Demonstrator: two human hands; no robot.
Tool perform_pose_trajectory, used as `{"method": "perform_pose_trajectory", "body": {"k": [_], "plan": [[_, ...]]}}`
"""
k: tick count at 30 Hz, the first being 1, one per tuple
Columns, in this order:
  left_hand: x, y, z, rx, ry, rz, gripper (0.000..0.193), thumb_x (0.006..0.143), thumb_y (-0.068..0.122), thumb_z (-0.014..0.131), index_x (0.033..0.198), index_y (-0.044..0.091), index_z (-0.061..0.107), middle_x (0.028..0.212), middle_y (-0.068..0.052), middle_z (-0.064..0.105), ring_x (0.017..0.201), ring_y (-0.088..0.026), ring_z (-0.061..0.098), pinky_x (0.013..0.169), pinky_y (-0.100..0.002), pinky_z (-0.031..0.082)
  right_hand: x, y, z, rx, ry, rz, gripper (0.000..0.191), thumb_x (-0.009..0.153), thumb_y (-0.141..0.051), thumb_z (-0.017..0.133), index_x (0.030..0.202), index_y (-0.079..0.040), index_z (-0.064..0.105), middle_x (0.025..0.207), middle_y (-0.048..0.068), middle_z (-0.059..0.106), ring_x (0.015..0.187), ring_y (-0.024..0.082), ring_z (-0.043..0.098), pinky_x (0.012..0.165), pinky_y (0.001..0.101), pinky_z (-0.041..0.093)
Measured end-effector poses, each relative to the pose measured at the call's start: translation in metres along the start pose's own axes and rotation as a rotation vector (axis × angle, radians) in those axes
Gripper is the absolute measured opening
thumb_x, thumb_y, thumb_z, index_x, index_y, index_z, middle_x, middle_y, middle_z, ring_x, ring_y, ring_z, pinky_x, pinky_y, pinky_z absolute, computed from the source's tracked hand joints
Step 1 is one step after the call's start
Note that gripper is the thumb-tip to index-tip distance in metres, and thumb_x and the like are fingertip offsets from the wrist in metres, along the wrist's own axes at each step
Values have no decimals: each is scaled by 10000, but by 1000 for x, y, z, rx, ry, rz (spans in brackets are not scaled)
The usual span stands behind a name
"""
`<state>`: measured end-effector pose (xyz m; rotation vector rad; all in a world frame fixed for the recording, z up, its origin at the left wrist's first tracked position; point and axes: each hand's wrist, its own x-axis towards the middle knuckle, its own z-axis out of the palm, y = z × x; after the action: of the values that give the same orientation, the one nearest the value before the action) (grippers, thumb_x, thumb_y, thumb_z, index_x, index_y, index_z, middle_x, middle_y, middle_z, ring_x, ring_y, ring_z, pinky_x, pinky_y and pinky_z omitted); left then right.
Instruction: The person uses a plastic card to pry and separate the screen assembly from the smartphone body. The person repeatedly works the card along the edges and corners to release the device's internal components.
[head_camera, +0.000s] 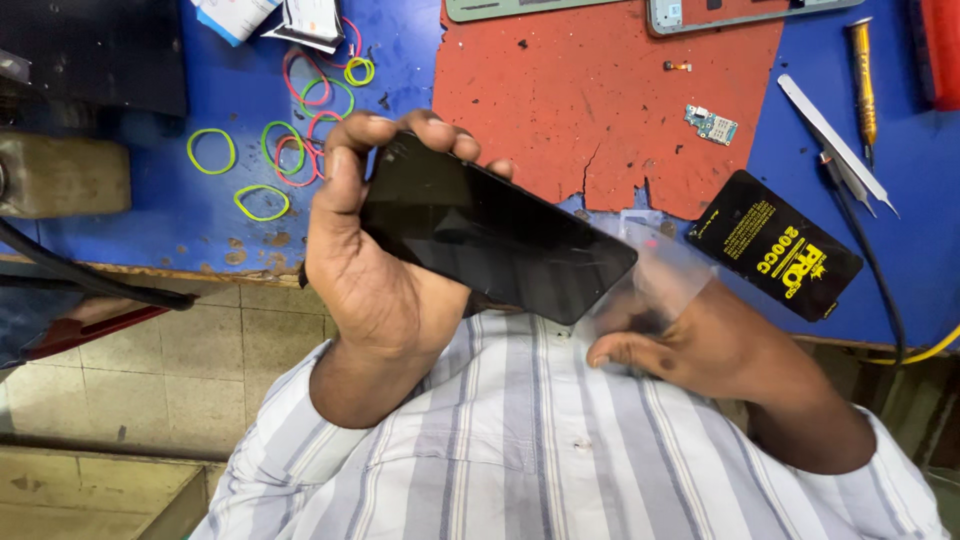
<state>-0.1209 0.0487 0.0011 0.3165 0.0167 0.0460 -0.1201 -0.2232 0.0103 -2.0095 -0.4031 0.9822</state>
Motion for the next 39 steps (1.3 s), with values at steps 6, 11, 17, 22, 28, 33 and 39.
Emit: {"method": "perform_pose_trajectory", "body": {"k": [6,11,17,22,28,33,39], "plan": [[5,-3,7,60,-10,51,294,1198,313,545,1356,72,484,1285,-135,560,1247,-260,520,1142,-486,425,7,0,10,658,73,-208,534,899,-131,783,1342,34,534,1001,104,720,928,178,714,843,348,603],[13,2,10,324,-106,12,759,976,222,782,1551,85,306,1442,-135,442,1397,-279,438,1200,-464,383,13,-9,-14,824,118,-280,366,1000,-66,681,1321,87,596,1033,167,769,900,199,744,759,319,597],[25,4,3,663,-226,14,968,920,207,839,1650,60,221,1554,-119,368,1443,-258,399,1280,-412,320,3,-25,-45,579,369,-328,327,999,-52,670,1297,62,600,1078,135,729,925,171,733,808,316,643],[44,1,7,1299,-430,340,988,907,328,870,1623,156,211,1632,-58,273,1547,-211,291,1325,-352,221,-5,-59,-83,33,496,-224,248,953,-71,747,1159,40,666,853,106,727,720,150,700,639,276,553],[46,-26,28,1750,-658,503,997,916,266,892,1606,93,193,1588,-156,341,1443,-337,415,1221,-452,336,4,-104,-88,-622,545,-239,298,868,-88,836,1123,10,718,835,129,751,652,180,708,571,302,527],[54,-37,23,1728,-623,651,931,930,13,836,1579,143,182,1513,-103,379,1327,-293,486,1117,-406,428,8,-122,-77,-496,616,-360,389,870,-111,800,1220,6,674,931,146,747,741,177,727,609,281,542],[55,-38,16,1666,-570,738,911,968,56,920,1558,204,242,1499,-163,409,1278,-302,540,1037,-403,502,5,-112,-48,-355,724,-252,461,870,-116,812,1293,-7,664,942,124,755,792,161,752,677,280,569]]}}
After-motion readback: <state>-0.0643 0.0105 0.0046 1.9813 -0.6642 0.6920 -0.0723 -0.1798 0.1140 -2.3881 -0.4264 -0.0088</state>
